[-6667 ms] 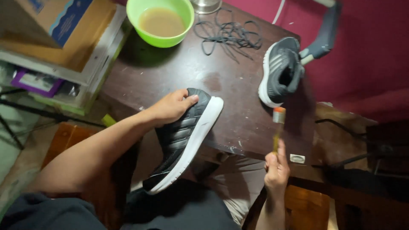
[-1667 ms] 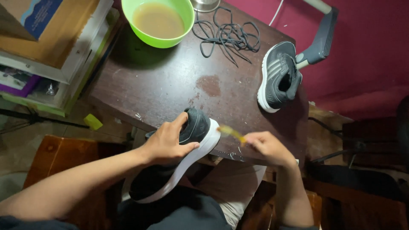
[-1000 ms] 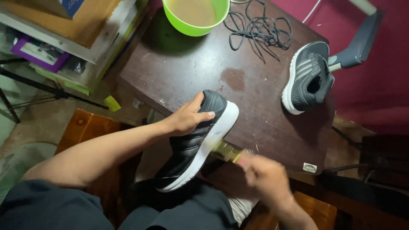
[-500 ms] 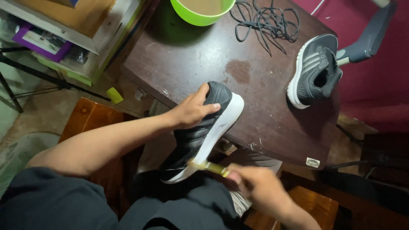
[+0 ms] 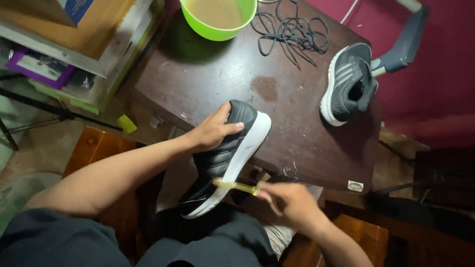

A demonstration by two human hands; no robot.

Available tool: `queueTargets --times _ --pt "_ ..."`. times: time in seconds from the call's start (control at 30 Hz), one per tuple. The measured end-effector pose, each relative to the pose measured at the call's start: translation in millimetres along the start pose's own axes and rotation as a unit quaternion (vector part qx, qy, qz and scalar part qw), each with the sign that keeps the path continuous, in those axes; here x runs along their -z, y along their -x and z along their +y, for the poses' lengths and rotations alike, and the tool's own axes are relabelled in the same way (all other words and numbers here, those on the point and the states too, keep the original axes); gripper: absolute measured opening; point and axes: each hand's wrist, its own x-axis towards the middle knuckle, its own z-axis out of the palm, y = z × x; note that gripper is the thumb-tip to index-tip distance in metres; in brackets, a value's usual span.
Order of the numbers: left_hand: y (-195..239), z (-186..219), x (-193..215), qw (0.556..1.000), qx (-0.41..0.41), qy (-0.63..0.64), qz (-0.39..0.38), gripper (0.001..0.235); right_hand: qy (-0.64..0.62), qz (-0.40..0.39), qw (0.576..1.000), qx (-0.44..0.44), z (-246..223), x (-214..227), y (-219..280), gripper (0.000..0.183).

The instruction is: The person cleans a grey and white sneaker using a yellow toothbrush and a liquid solution from a green bowl. They scrub the shoe's sole, upper fabric, and white midsole, repeatedly dipping the brush into the bowl to wet it.

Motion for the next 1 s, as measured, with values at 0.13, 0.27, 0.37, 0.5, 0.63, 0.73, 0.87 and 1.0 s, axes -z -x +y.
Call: queueTargets --times 0.13,0.27,0.37,0.5,0.63,0.73,0.87,1.0 --pt "5.1 4.3 -4.0 0.995 -0.012 0.096 -0.018 0.060 0.039 0.077 0.995 -0.052 20.7 15.6 -20.3 0.014" --pt "10.3 12.9 -4.0 0.974 0.008 0.223 -0.046 0.068 0.049 0.041 0.996 0.068 -5.8 -5.5 -16.6 0.020" --pt "16.4 22.2 -4.7 0.951 0.037 0.297 -0.073 0.074 0.119 0.159 0.980 -0.004 42.1 6.7 -42.7 0.020" --pt "-13.7 -18.8 -7.0 0.898 0.040 0.428 -0.095 0.071 -0.020 0.033 0.995 0.097 37.1 -2.4 -31.1 0.018" --pt "-19.8 -25.7 -10.6 0.883 0.029 0.451 -0.124 0.066 0.044 0.127 0.989 0.067 55.9 13.5 -34.8 0.018" --pt "-26.2 -31.2 -10.6 0.880 0.017 0.457 -0.129 0.068 0.024 0.103 0.994 0.024 31.7 9.3 -27.4 0.020" --pt "-14.8 -20.4 -8.1 0.885 0.009 0.448 -0.127 0.072 0.153 0.157 0.971 -0.098 13.0 32.9 -45.5 0.025" --pt "-8.8 -15.0 -6.9 0.881 -0.002 0.450 -0.147 0.066 0.073 0.097 0.992 -0.019 11.5 20.3 -34.6 0.018"
